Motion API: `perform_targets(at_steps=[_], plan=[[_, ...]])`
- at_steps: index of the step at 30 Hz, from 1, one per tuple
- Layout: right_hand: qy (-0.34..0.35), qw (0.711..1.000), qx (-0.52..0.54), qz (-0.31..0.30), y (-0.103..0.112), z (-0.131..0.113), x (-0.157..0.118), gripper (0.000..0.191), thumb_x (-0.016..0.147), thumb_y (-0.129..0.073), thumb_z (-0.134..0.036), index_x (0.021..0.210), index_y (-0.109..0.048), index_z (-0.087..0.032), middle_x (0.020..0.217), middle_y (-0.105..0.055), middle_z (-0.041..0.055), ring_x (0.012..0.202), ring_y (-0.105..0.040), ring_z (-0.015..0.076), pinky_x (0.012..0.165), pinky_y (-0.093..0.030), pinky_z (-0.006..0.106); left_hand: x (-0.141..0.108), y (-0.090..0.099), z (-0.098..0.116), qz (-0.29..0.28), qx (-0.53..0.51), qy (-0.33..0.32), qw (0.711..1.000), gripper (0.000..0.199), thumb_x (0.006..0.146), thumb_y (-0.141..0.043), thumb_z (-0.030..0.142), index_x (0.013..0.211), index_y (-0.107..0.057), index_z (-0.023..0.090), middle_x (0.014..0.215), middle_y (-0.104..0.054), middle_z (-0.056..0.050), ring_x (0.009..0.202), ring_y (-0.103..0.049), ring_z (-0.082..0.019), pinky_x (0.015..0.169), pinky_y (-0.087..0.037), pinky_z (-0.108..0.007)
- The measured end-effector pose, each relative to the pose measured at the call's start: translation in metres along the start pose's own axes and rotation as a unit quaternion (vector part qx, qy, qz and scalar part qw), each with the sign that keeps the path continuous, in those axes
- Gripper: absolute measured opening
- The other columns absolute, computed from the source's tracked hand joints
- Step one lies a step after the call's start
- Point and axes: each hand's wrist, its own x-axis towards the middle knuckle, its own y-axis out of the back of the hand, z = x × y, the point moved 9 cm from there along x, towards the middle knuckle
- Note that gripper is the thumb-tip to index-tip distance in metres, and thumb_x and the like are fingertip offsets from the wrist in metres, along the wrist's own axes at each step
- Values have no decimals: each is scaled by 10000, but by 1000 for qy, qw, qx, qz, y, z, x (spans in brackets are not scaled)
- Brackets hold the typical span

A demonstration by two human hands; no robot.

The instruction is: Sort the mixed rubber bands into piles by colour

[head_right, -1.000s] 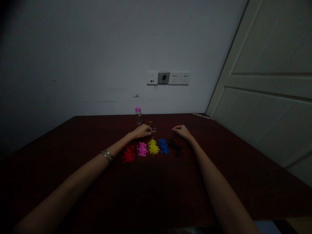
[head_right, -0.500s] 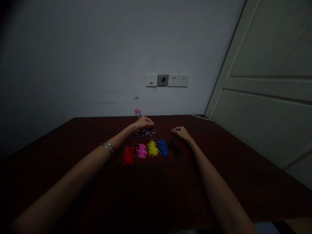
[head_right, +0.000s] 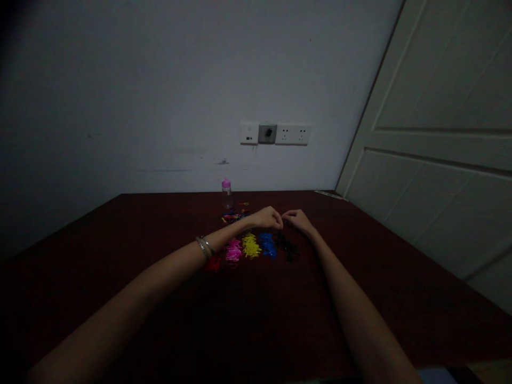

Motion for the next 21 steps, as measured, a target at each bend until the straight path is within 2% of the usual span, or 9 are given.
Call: perform_targets(at_steps=[4,8,14,18,21], plan=[[-2,1000,7,-9,-2,3,2,299,626,-487,-307,772,-648,-101,486,-498,-11,421,-374,68,394,-287,187,4,-4,-4,6,-1,-1,1000,180,570,-595,178,697,-692,96,562,-582,-11,504,-474,-79,484,-353,-179],[-17,998,-4,-55,-8,3,2,291,625,-508,-316,780,-668,-130,548,-562,9,452,-403,73,405,-303,183,1,11,-24,41,-33,18,998,215,605,-573,213,741,-689,94,589,-590,-14,522,-481,-80,500,-366,-179],[-26,990,-16,-138,-17,-8,-3,257,633,-530,-295,802,-669,-161,770,-636,36,607,-491,105,459,-358,177,-28,68,-67,155,-67,36,985,268,643,-573,328,693,-676,85,620,-606,-35,556,-484,-88,522,-367,-187],[-36,965,-5,-259,-32,-20,-15,257,608,-585,-266,838,-663,-183,814,-641,22,706,-540,130,557,-404,201,-68,112,-104,260,-99,93,956,278,665,-557,350,667,-664,93,528,-556,-9,482,-434,-69,469,-319,-181],[-26,945,-2,-326,-42,-30,-25,294,561,-633,-228,852,-648,-185,809,-641,12,728,-554,139,608,-417,218,-96,137,-131,316,-116,141,931,303,674,-546,380,653,-652,97,408,-455,29,396,-346,-55,410,-247,-185]])
